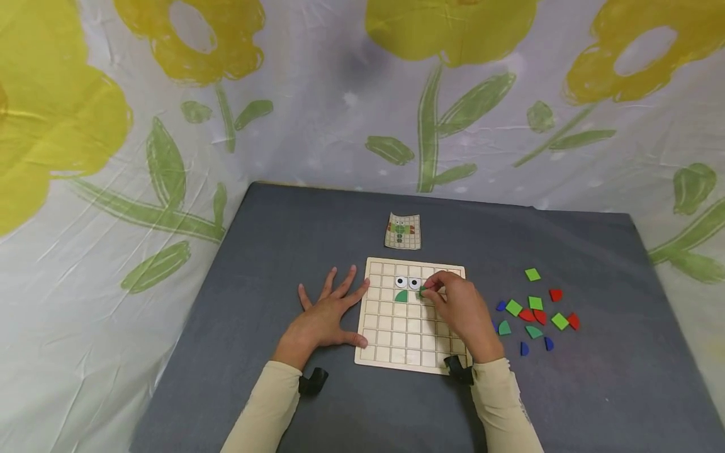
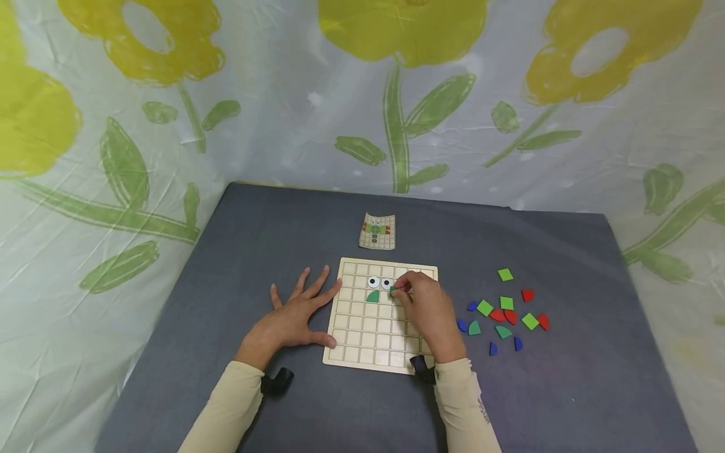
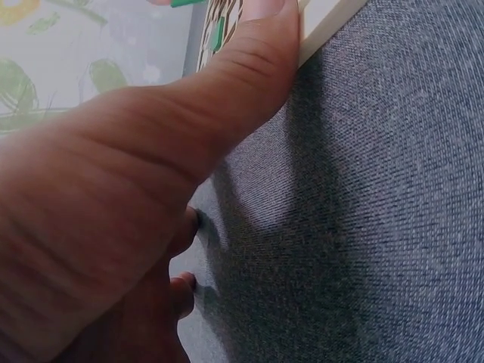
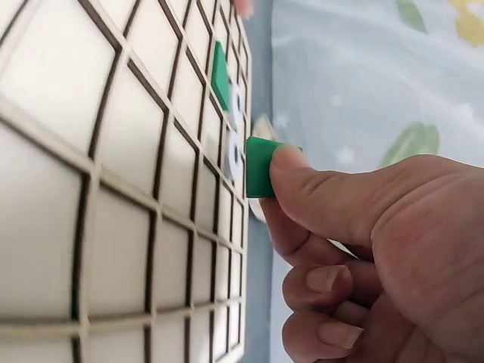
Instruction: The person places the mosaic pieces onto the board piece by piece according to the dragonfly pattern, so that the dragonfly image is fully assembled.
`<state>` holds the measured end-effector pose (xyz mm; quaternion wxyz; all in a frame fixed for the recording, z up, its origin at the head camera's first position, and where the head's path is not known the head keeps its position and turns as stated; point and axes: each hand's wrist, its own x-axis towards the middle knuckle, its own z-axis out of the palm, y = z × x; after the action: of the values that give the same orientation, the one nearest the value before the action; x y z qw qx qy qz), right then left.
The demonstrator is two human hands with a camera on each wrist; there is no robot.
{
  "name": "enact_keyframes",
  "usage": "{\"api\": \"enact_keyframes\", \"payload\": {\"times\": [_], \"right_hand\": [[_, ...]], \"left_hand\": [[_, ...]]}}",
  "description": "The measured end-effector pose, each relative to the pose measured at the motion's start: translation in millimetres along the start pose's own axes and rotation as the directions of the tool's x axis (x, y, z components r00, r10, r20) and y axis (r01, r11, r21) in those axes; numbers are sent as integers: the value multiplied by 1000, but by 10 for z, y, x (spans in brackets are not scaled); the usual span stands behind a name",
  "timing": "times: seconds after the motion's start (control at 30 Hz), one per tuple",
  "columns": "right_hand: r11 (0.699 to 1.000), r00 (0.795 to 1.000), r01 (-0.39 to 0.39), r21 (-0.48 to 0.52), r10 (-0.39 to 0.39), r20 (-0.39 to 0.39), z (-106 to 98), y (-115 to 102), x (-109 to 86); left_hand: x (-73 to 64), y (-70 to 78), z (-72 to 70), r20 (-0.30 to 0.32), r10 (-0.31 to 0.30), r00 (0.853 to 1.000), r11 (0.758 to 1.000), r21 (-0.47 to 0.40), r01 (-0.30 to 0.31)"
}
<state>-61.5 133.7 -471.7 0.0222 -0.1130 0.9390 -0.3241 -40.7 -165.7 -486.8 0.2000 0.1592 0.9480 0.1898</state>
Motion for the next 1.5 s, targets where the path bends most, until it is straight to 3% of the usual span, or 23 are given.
{"api": "enact_keyframes", "payload": {"times": [0.23, 0.4, 0.9, 1.13, 1.5], "right_hand": [[1000, 999, 7, -26, -6, 32, 138, -52, 50], [999, 998, -37, -30, 38, 45, 176, -88, 64], [996, 999, -24, -86, 27, 36, 191, -108, 70], [992, 998, -40, -117, 46, 44, 191, -137, 60], [994, 998, -50, -93, 53, 37, 157, -86, 32]], "left_hand": [[-12, 17, -30, -1, 0, 1000, 1000, -8, 0], [-3, 20, -22, -6, 0, 1000, 1000, -10, 0], [15, 14, -6, 0, -3, 1000, 1000, 2, 3], [5, 11, -14, -4, 3, 1000, 999, -37, -4], [-6, 21, -18, 5, -3, 1000, 1000, -25, 3]]}}
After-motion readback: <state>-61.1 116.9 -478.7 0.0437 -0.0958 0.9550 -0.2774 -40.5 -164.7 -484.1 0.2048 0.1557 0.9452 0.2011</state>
